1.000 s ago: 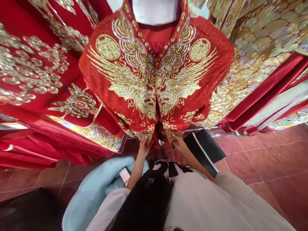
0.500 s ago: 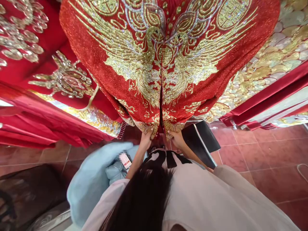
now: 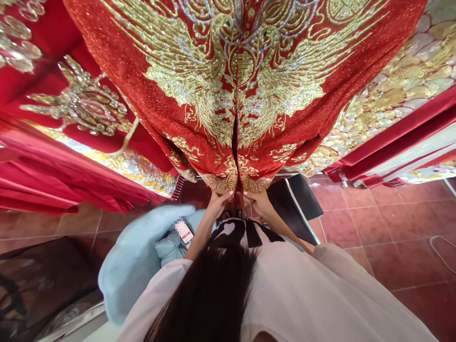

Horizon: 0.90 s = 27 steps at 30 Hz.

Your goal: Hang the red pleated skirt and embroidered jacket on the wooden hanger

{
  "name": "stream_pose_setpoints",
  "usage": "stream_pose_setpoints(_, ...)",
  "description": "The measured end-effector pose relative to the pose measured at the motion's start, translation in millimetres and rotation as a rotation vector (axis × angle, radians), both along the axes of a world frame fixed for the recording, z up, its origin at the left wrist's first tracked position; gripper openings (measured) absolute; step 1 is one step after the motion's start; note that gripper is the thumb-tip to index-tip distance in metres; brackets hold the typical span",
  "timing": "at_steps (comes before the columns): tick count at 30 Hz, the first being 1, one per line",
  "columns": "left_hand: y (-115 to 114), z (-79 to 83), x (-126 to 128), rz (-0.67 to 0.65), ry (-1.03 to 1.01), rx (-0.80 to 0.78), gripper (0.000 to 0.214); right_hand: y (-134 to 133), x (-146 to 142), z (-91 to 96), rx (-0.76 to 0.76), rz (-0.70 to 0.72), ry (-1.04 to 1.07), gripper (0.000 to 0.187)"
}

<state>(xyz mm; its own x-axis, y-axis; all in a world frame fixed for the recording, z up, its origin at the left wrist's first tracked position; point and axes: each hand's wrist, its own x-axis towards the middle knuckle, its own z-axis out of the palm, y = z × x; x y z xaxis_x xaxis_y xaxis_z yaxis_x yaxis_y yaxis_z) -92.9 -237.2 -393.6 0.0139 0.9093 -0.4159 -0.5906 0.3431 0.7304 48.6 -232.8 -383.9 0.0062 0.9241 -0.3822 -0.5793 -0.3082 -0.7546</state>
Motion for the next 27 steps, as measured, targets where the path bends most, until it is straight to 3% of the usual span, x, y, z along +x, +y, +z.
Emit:
stream_pose_setpoints(12, 1.3, -0.1, 22.5, 0.132, -0.035, 0.011, 0.046, 2.7, -7.4, 2.9, -0.094, -0.051, 0.098, 0.047)
stream_pose_setpoints(27, 8.3, -1.6, 27.4, 0.198, -0.038, 0.031, 0.045, 5.0, -14.0, -2.0, -0.019, -0.073, 0.101, 0.046)
